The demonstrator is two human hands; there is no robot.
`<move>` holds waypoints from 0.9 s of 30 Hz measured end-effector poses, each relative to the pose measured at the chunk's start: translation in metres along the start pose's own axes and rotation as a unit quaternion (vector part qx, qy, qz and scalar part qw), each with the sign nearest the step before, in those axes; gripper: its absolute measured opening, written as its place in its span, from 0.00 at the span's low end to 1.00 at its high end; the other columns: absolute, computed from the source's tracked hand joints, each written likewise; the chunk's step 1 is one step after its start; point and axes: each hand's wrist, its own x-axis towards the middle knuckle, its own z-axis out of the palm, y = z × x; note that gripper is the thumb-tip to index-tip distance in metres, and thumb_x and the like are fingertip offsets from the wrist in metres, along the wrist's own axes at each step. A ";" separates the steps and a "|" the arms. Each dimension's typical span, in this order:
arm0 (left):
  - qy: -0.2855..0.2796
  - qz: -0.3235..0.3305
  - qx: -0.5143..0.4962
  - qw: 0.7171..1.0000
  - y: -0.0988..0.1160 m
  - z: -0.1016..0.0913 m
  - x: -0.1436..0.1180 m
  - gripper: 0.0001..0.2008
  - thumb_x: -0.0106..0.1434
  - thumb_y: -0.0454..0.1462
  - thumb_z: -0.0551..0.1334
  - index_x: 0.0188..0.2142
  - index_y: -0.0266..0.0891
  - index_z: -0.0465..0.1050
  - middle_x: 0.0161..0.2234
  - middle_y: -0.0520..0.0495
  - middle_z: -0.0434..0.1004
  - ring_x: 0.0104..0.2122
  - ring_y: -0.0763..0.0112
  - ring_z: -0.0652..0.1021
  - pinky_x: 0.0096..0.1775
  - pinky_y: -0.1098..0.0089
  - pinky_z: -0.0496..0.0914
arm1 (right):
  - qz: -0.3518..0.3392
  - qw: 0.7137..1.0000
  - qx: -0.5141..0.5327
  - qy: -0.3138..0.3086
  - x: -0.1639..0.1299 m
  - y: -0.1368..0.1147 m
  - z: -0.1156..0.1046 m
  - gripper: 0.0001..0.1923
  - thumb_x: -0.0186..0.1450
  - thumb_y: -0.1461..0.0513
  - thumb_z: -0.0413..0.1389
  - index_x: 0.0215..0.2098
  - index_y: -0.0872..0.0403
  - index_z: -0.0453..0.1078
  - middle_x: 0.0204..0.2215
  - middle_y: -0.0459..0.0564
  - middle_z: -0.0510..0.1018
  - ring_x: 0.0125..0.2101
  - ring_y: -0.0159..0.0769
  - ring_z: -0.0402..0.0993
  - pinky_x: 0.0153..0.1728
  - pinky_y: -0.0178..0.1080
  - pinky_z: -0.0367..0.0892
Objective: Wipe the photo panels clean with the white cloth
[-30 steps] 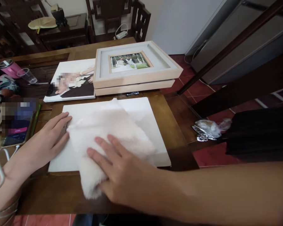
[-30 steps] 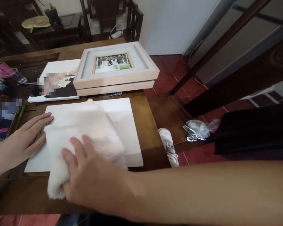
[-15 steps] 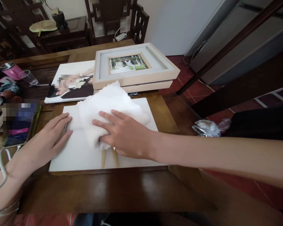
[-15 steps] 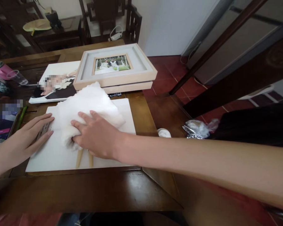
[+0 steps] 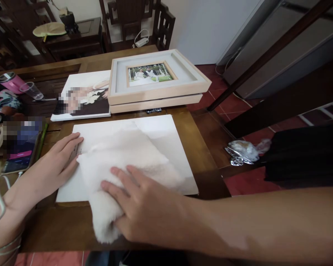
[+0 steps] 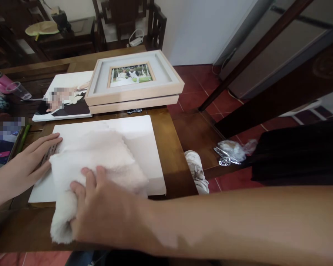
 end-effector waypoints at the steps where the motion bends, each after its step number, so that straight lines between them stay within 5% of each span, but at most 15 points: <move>1: 0.000 0.001 0.001 1.000 0.001 -0.001 0.000 0.31 0.68 0.49 0.42 0.63 0.32 0.56 0.66 0.38 0.54 0.65 0.58 0.59 0.65 0.56 0.54 | 0.002 0.999 0.015 -0.029 0.002 0.009 0.000 0.11 0.68 0.62 0.53 0.38 0.56 0.78 0.52 0.64 0.76 0.49 0.60 0.75 0.37 0.54 0.74; 5: -0.001 0.000 0.005 1.000 0.003 -0.001 0.000 0.30 0.69 0.50 0.43 0.63 0.35 0.55 0.67 0.41 0.53 0.65 0.61 0.59 0.66 0.58 0.52 | 0.039 0.985 0.047 -0.163 0.010 0.046 0.001 0.13 0.61 0.61 0.62 0.45 0.53 0.76 0.63 0.61 0.63 0.61 0.62 0.59 0.53 0.58 0.65; 8: 0.003 0.006 0.008 1.000 0.002 -0.001 0.000 0.30 0.69 0.51 0.43 0.64 0.38 0.54 0.67 0.42 0.53 0.66 0.60 0.58 0.66 0.58 0.52 | 0.078 0.979 0.048 -0.184 0.014 0.059 0.004 0.13 0.61 0.63 0.62 0.44 0.55 0.76 0.65 0.61 0.59 0.63 0.64 0.54 0.57 0.60 0.60; 13: 0.000 -0.002 0.003 1.000 0.000 0.001 0.000 0.30 0.69 0.49 0.44 0.64 0.35 0.55 0.67 0.41 0.53 0.65 0.60 0.59 0.66 0.59 0.52 | 0.040 0.995 0.005 -0.086 0.007 0.024 0.007 0.10 0.68 0.64 0.53 0.37 0.57 0.77 0.58 0.68 0.69 0.55 0.64 0.68 0.48 0.64 0.66; 18: 0.001 0.013 0.011 1.000 -0.003 0.002 0.000 0.29 0.68 0.45 0.43 0.64 0.33 0.53 0.67 0.39 0.52 0.65 0.58 0.59 0.65 0.56 0.54 | -0.023 0.999 -0.026 0.000 -0.003 -0.005 0.001 0.13 0.69 0.61 0.51 0.37 0.57 0.77 0.51 0.66 0.76 0.48 0.61 0.75 0.40 0.58 0.72; 24: 0.002 -0.005 0.003 1.000 0.000 0.001 0.000 0.29 0.69 0.49 0.44 0.63 0.36 0.56 0.67 0.41 0.54 0.65 0.58 0.60 0.65 0.56 0.54 | 0.019 0.984 0.088 -0.153 0.004 0.043 -0.003 0.12 0.60 0.60 0.63 0.42 0.53 0.77 0.62 0.61 0.66 0.60 0.63 0.61 0.52 0.59 0.65; 27: 0.000 -0.006 0.005 1.000 0.001 0.001 -0.001 0.30 0.69 0.51 0.44 0.64 0.38 0.55 0.67 0.42 0.53 0.65 0.60 0.59 0.66 0.58 0.52 | 0.073 0.980 0.071 -0.172 0.009 0.062 0.001 0.13 0.60 0.62 0.63 0.44 0.55 0.76 0.64 0.61 0.62 0.62 0.64 0.56 0.55 0.58 0.63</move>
